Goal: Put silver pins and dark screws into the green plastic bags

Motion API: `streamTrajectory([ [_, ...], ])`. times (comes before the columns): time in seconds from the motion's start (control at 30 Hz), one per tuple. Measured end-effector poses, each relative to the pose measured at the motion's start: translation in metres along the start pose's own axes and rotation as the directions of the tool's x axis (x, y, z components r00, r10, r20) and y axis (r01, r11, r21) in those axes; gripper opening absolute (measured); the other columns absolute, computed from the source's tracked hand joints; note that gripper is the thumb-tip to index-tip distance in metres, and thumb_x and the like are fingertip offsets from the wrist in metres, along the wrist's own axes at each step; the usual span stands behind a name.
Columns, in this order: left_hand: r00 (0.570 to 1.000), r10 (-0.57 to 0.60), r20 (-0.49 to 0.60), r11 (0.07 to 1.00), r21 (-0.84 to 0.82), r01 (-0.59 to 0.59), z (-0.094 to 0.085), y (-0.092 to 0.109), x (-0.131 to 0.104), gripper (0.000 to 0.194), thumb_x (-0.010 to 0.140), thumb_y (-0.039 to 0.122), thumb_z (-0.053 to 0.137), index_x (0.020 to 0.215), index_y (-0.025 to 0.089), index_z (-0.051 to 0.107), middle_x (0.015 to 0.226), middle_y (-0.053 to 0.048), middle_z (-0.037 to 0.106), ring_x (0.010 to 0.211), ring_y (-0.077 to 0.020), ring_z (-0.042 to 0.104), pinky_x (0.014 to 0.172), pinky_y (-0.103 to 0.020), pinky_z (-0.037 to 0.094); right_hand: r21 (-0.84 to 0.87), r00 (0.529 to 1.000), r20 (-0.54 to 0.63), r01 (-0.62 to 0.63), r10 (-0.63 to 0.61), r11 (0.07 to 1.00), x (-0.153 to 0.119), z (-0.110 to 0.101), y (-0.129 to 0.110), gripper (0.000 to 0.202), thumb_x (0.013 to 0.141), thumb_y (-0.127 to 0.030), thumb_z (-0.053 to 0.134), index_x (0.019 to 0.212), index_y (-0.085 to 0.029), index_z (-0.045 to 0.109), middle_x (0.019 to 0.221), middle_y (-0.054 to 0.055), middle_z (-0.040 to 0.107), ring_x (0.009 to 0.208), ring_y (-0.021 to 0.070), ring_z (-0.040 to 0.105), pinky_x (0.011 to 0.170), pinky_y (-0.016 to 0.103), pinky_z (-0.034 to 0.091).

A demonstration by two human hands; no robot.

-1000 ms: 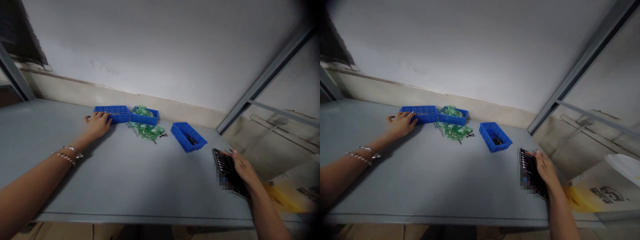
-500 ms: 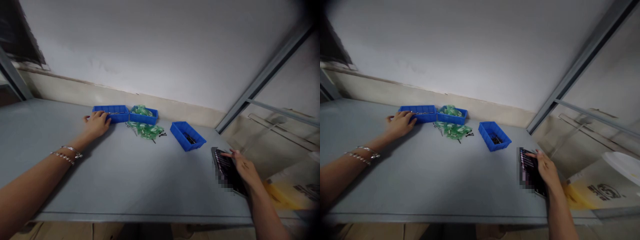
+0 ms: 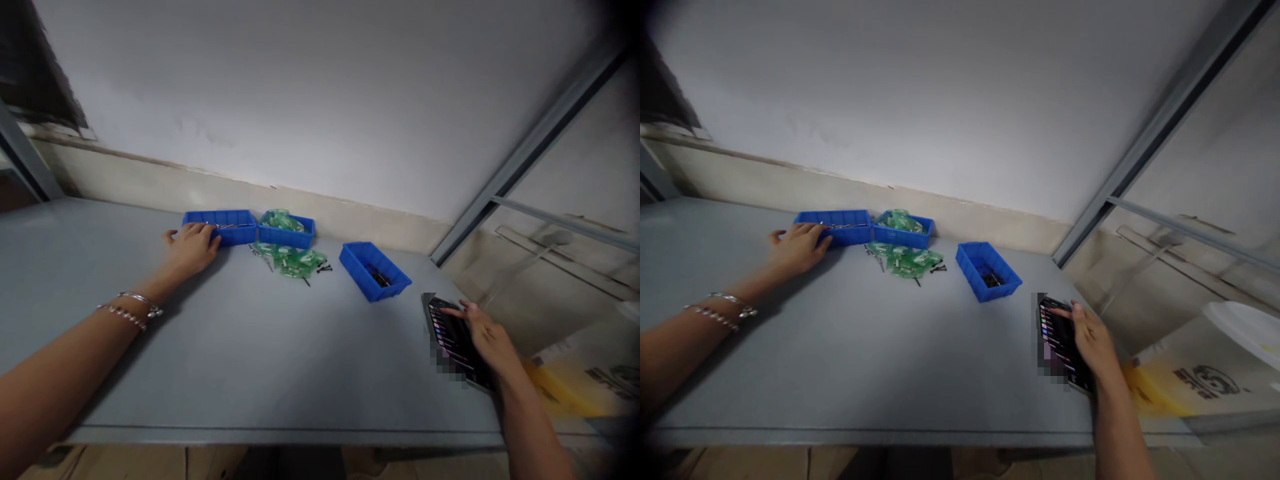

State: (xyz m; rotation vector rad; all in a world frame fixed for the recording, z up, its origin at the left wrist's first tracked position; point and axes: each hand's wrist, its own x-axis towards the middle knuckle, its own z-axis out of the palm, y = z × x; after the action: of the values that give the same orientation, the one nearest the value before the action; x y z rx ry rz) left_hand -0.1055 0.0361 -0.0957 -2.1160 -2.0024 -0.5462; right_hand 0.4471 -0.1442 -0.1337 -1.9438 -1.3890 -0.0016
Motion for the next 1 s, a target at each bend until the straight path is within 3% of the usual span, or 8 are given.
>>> streamTrajectory([
  [0.43,0.999,0.022,0.048,0.999,0.036,-0.024,-0.004,0.001,-0.001,0.042,0.094,0.034,0.027,0.12,0.012,0.052,0.129,-0.021,0.053,0.124,-0.0348,0.041,0.097,-0.063,0.03,-0.016,1.0,0.0,0.022,-0.022,1.0,0.001,0.003,0.009,0.069,0.079,-0.074,0.025,0.065,-0.022,0.068,0.114,0.017,0.065,0.114,0.0302,0.058,0.103,0.047,0.04],
  [0.63,1.0,0.018,0.019,0.999,0.026,-0.019,-0.002,0.0,0.0,0.045,0.093,0.036,0.027,0.121,0.012,0.053,0.128,-0.021,0.053,0.124,-0.0372,0.042,0.097,-0.063,0.031,-0.019,1.0,-0.002,-0.002,0.002,1.0,0.0,0.001,0.004,0.07,0.077,-0.077,0.026,0.064,-0.023,0.069,0.115,0.016,0.065,0.113,0.0308,0.058,0.102,0.047,0.042],
  [0.83,0.999,0.019,0.044,1.0,0.009,-0.02,-0.001,-0.001,0.001,0.047,0.093,0.036,0.027,0.124,0.011,0.052,0.13,-0.021,0.051,0.125,-0.0374,0.039,0.097,-0.063,0.029,0.106,0.995,-0.051,-0.085,0.091,0.991,-0.02,-0.009,-0.013,0.064,0.084,-0.067,0.029,0.091,-0.02,0.072,0.123,0.014,0.062,0.12,0.0292,0.054,0.107,0.046,0.036],
  [1.0,0.999,0.011,0.048,1.0,0.025,-0.012,-0.002,0.0,0.002,0.045,0.094,0.036,0.027,0.123,0.011,0.051,0.13,-0.021,0.052,0.125,-0.0364,0.04,0.097,-0.062,0.03,0.18,0.984,-0.057,-0.155,0.168,0.971,-0.034,-0.016,-0.017,0.062,0.086,-0.061,0.033,0.118,-0.017,0.062,0.116,0.012,0.067,0.117,0.0292,0.056,0.104,0.047,0.038],
])
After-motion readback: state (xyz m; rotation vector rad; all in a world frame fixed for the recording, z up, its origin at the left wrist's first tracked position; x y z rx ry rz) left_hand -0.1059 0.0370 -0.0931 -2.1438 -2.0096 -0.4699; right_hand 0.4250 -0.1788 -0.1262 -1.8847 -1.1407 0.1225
